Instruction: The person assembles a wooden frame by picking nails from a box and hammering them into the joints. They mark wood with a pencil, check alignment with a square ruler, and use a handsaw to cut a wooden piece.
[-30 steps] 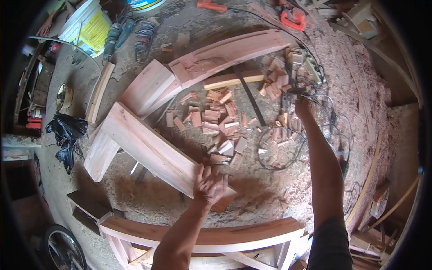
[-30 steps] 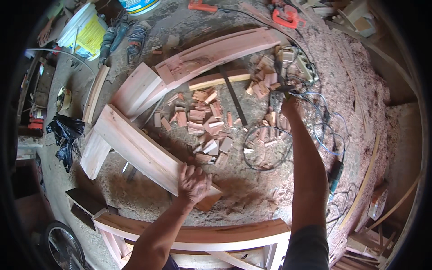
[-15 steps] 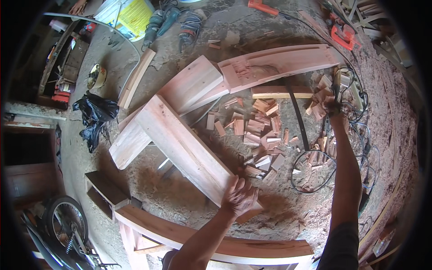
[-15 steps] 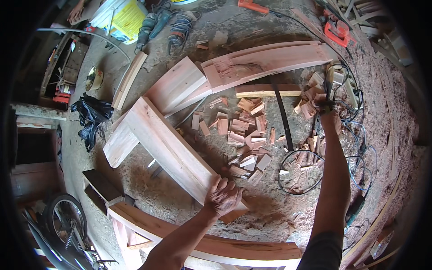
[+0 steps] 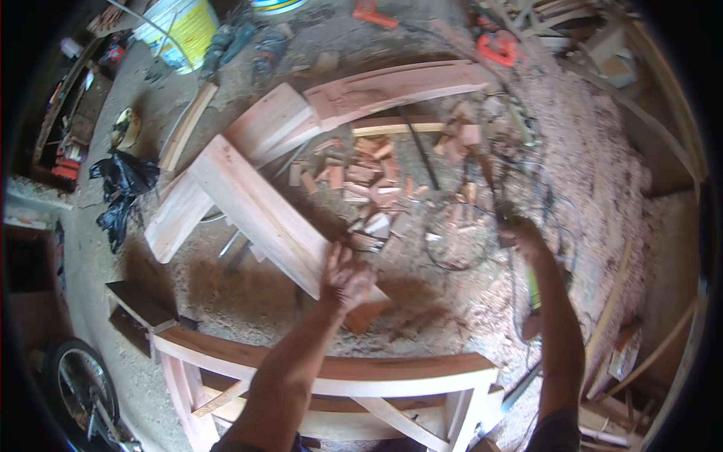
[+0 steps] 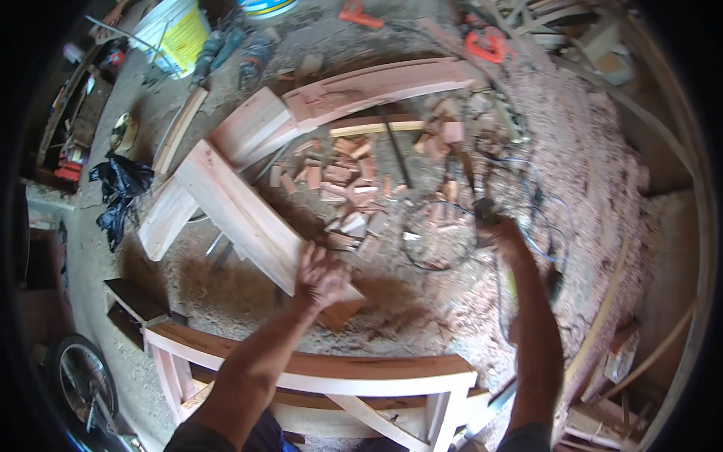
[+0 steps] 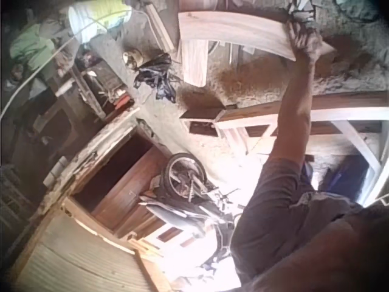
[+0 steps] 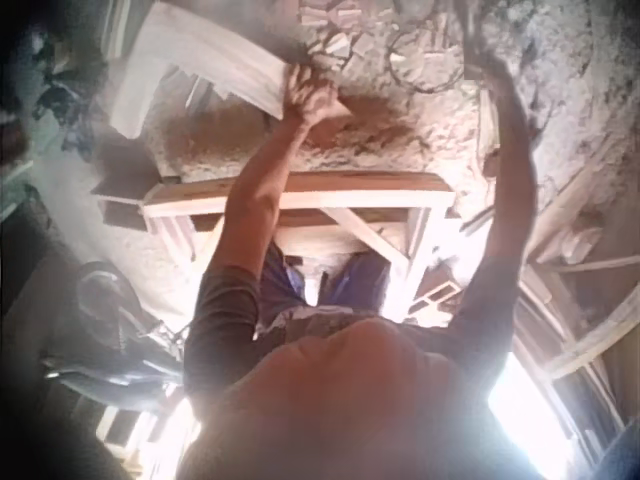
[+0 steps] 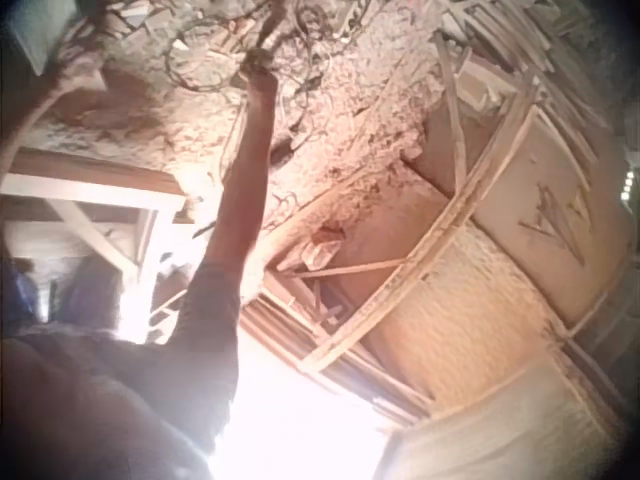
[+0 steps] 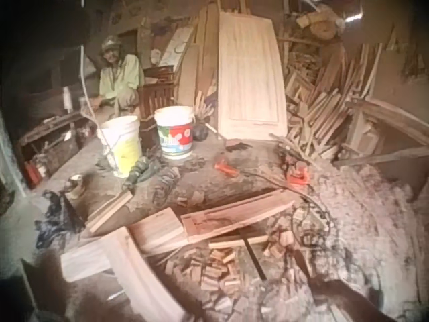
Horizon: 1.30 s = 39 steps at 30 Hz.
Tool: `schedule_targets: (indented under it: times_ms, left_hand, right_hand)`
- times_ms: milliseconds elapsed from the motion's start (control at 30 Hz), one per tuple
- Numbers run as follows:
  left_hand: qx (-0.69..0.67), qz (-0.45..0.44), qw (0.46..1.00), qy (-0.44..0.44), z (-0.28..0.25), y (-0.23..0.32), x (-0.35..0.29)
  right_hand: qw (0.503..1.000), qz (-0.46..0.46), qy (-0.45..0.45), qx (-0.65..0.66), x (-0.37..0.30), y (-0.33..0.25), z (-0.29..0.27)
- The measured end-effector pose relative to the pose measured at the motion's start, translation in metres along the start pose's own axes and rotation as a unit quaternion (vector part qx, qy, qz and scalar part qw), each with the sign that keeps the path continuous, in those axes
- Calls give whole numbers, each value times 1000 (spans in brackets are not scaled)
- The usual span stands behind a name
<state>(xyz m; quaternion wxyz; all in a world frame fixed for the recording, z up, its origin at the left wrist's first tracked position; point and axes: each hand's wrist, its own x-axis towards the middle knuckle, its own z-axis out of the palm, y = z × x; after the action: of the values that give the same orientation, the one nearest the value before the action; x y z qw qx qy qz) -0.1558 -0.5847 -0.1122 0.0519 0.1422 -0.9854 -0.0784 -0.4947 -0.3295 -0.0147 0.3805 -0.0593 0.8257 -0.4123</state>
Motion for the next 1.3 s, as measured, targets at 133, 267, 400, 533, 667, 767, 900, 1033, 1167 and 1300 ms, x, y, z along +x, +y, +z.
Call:
schedule_targets:
  times_ms: [133,267,400,533,667,767,900,1033,1167,1300]
  left_hand:
    - [-107,123,931,326,-3,4,10]
    - [-220,16,972,-80,-28,23,14]
    - [-698,-72,668,-249,-108,143,-74]
    - [-828,-138,501,-209,-160,254,-139]
    - [-817,-212,509,-168,-195,284,-144]
    - [-768,-176,593,-163,-188,289,-108]
    - [-720,-55,682,-115,-202,355,-59]
    - [-607,112,776,-125,-176,418,-11]
    - [-515,155,830,-149,-143,464,6]
    - [-501,163,834,-166,-115,497,18]
  right_hand:
    - [980,-57,0,189,-167,64,15]
    - [931,-112,25,346,-361,103,73]
    - [948,-87,87,294,-470,116,143]
    - [936,-130,130,301,-505,156,191]
    - [947,-118,245,170,-546,164,184]
    - [884,-108,334,309,-540,229,204]
    - [892,-22,241,382,-580,244,195]
    - [846,-37,75,526,-597,244,224]
    - [830,-55,-18,554,-581,281,288]
    - [781,6,-170,601,-588,276,255]
